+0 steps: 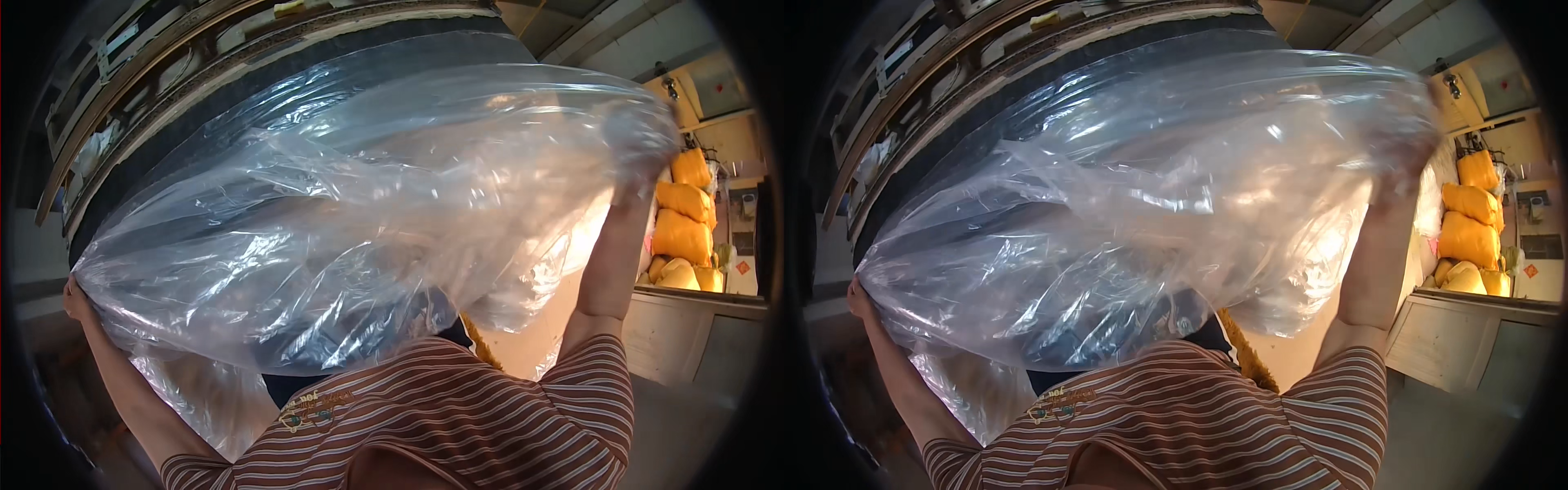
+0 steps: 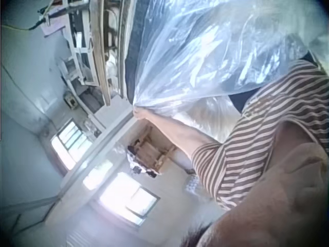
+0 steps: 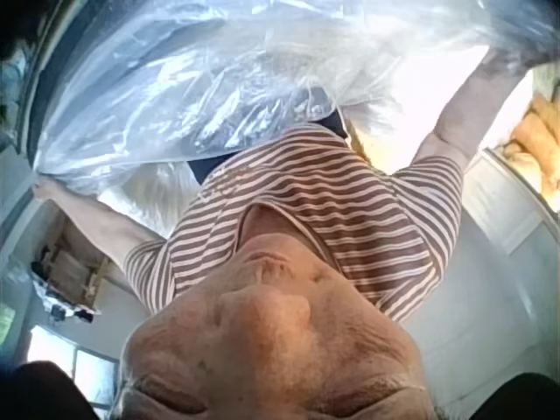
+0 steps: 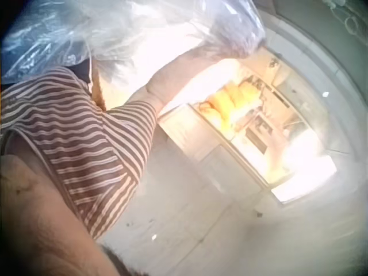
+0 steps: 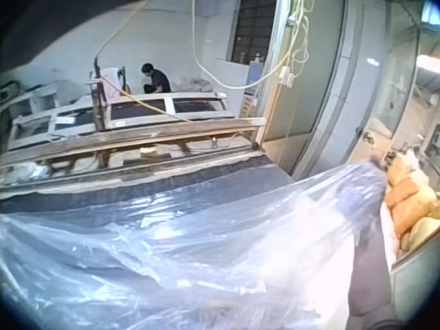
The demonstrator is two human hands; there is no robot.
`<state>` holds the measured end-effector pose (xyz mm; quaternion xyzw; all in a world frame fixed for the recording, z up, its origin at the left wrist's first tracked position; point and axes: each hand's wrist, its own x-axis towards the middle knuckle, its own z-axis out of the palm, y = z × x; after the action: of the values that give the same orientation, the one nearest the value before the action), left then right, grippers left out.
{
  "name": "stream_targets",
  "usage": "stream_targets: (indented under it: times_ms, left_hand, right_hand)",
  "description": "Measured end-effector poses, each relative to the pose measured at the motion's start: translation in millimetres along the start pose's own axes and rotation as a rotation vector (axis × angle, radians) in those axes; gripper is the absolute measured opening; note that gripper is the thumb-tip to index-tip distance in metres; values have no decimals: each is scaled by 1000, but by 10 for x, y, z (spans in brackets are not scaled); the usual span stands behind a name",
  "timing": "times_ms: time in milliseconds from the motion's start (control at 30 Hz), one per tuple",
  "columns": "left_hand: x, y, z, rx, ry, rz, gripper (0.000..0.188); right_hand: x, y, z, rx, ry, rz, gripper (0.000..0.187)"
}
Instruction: The person wraps a large, dark-colored upholstered object, likely a sofa or mattress, with a clear plastic sheet. They repeatedly pull, smooth, and fold the plastic over the object's surface to ensure full coverage. The person uses both hands to manipulate the plastic, tucking it under the object and adjusting the edges.
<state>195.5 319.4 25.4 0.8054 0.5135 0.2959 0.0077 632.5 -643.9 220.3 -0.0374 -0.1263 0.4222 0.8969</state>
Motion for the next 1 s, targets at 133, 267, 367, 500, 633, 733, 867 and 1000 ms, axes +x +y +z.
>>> stream_targets:
  times_ms: [133,267,367,500,633,733,867,1000]
  left_hand:
    - [-1,71,61,0,38,-10,49]
    - [61,-148,43,30,57,-27,51]
    - [86,-260,23,-5,26,30,53]
    - [66,-116,68,7,48,2,53]
    - [95,-190,29,0,10,-31,53]
    - [146,-174,35,20,3,-9,52]
    - [116,-138,88,-13,46,-11,49]
    - [59,-172,83,-50,7,93,48]
  right_hand:
    - [150,-223,-175,-998,295,-372,13]
    - [-57,-114,-1448,-2076,1026,280,15]
    - [-385,323,-1604,-1968,1006,388,24]
    - [-707,483,-1656,-1914,949,469,37]
    - [-606,640,-1262,-1838,697,288,50]
    - [-17,1046,-823,-2129,424,-163,48]
    - [306,1385,-1066,-2243,11,-210,30]
    - [504,1329,-646,-1677,417,-517,21]
